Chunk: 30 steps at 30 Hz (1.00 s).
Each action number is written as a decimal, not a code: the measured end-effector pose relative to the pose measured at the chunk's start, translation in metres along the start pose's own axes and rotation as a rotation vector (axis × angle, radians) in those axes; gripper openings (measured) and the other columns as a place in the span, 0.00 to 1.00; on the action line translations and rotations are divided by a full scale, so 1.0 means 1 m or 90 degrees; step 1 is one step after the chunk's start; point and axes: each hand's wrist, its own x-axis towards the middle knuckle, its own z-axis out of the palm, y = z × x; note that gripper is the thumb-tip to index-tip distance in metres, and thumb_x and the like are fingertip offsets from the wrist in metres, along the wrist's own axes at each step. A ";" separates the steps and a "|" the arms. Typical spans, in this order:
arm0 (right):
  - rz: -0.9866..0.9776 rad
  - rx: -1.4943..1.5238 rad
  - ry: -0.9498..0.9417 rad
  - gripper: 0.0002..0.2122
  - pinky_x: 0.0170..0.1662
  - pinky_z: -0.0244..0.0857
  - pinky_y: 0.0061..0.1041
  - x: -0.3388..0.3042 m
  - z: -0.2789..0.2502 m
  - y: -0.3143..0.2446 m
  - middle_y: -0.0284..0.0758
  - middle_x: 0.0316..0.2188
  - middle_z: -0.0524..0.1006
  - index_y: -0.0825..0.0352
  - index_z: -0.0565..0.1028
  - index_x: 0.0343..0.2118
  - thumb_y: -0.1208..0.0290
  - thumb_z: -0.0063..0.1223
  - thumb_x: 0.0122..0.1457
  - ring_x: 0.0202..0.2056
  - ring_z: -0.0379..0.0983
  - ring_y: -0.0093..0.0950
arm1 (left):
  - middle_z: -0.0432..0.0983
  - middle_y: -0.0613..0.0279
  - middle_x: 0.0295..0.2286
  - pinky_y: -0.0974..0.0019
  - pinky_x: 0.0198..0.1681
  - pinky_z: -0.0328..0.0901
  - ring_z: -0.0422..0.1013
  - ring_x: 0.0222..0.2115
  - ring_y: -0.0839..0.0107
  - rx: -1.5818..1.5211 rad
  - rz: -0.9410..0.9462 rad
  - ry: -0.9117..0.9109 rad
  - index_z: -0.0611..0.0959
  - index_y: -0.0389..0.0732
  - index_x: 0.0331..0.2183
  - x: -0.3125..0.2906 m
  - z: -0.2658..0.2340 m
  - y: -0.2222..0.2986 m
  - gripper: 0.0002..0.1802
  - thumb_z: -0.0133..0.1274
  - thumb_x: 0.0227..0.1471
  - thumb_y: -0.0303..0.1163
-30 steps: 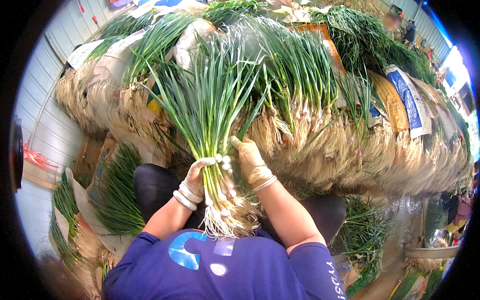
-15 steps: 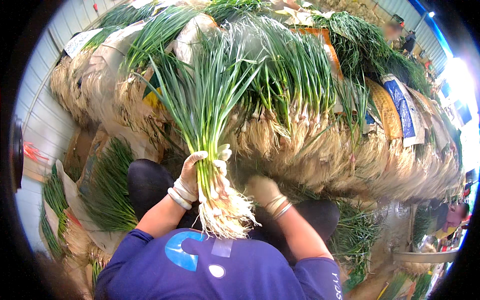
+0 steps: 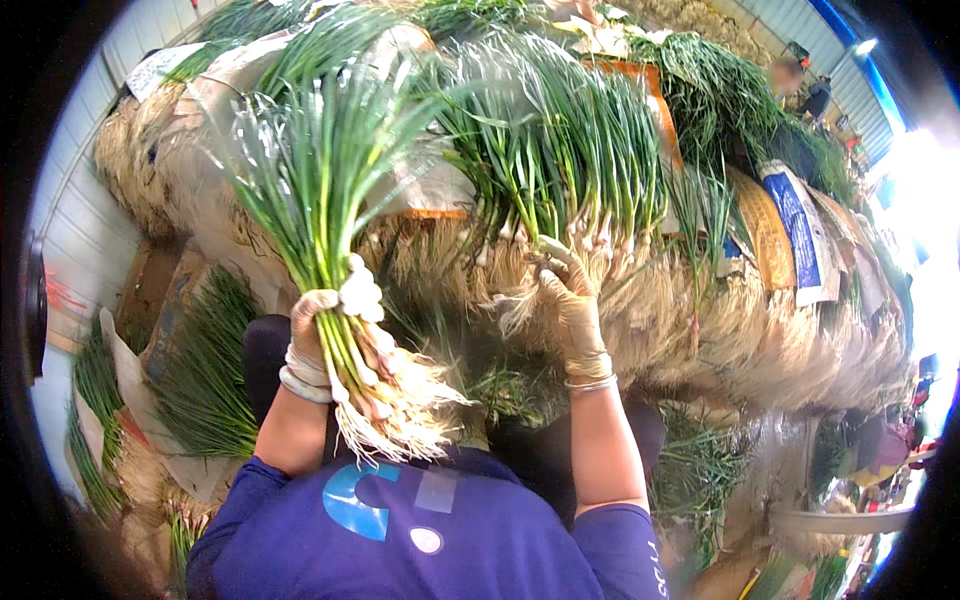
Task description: The person cleans and bundles scallions by hand, removing outer layers and sorting them.
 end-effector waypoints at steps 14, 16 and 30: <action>0.133 -0.735 -0.456 0.18 0.50 0.63 0.28 -0.099 -0.001 0.035 0.36 0.43 0.74 0.65 0.69 0.50 0.77 0.53 0.54 0.46 0.70 0.28 | 0.61 0.68 0.25 0.71 0.37 0.61 0.60 0.27 0.78 0.081 0.069 0.016 0.65 0.36 0.44 -0.007 0.025 0.008 0.25 0.50 0.40 0.26; 0.042 -0.656 -0.337 0.15 0.52 0.62 0.28 -0.073 -0.007 0.038 0.38 0.44 0.74 0.63 0.74 0.45 0.74 0.52 0.52 0.47 0.69 0.33 | 0.61 0.68 0.25 0.71 0.38 0.60 0.60 0.28 0.78 0.102 0.067 0.011 0.64 0.38 0.42 -0.004 0.020 0.007 0.24 0.50 0.39 0.28; 0.015 -0.735 0.037 0.06 0.24 0.63 0.21 0.010 0.036 -0.025 0.30 0.21 0.72 0.66 0.71 0.34 0.71 0.52 0.56 0.22 0.68 0.18 | 0.70 0.57 0.32 0.58 0.41 0.69 0.69 0.35 0.65 0.025 -0.073 0.092 0.71 0.38 0.42 0.002 -0.028 -0.018 0.21 0.51 0.41 0.25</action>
